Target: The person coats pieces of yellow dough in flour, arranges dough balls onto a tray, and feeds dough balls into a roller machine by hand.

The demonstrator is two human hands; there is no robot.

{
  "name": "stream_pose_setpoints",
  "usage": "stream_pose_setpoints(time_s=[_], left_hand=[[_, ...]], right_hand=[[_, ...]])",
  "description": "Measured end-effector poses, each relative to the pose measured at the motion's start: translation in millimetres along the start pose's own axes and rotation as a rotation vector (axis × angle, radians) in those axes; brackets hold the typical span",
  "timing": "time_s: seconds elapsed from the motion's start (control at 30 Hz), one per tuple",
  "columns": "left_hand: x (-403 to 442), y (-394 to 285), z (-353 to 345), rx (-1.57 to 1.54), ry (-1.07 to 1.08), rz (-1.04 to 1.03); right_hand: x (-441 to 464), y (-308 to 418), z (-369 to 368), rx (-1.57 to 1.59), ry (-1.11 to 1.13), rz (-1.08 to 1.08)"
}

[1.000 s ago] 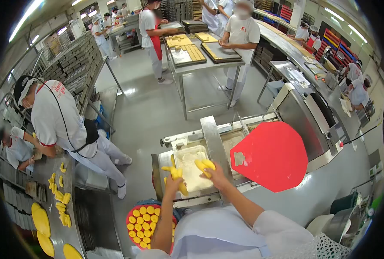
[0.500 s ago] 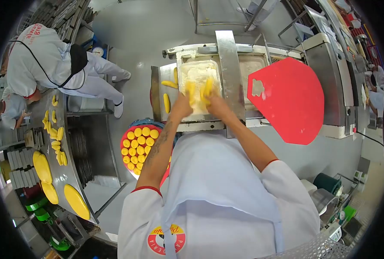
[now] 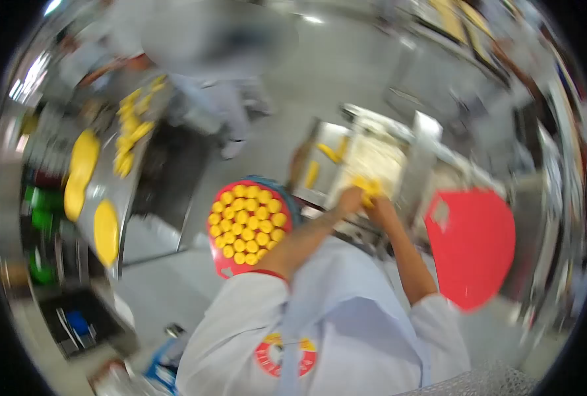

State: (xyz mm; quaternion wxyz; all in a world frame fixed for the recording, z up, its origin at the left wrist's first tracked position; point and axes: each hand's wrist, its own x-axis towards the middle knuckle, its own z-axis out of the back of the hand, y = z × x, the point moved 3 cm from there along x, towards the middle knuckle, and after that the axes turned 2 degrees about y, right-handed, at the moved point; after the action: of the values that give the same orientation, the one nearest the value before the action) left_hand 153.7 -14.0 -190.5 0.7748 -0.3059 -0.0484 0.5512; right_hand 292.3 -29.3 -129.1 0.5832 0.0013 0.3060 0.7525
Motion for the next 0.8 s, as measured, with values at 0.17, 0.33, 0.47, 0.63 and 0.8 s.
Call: stream_pose_setpoints(time_s=[0.17, 0.33, 0.47, 0.63, 0.8], left_hand=[[-17.8, -18.6, 105.1, -0.213, -0.063, 0.176], [-132.2, 42.7, 170.9, -1.091, -0.249, 0.223], [-241.9, 94.8, 129.0, -1.500, -0.635, 0.440], [-344.5, 156.0, 110.6, -1.468, -1.238, 0.514], [-390.5, 272.0, 312.7, -1.256, -1.474, 0.404]], right_hand=[[14.8, -56.4, 19.8, 0.235, -0.149, 0.049], [-25.7, -8.5, 73.5, 0.784, -0.107, -0.103], [-17.8, 5.6, 18.2, 0.472, -0.130, 0.231], [30.1, 173.9, -24.3, 0.436, 0.043, 0.243], [92.3, 482.1, 41.2, 0.762, 0.119, 0.581]])
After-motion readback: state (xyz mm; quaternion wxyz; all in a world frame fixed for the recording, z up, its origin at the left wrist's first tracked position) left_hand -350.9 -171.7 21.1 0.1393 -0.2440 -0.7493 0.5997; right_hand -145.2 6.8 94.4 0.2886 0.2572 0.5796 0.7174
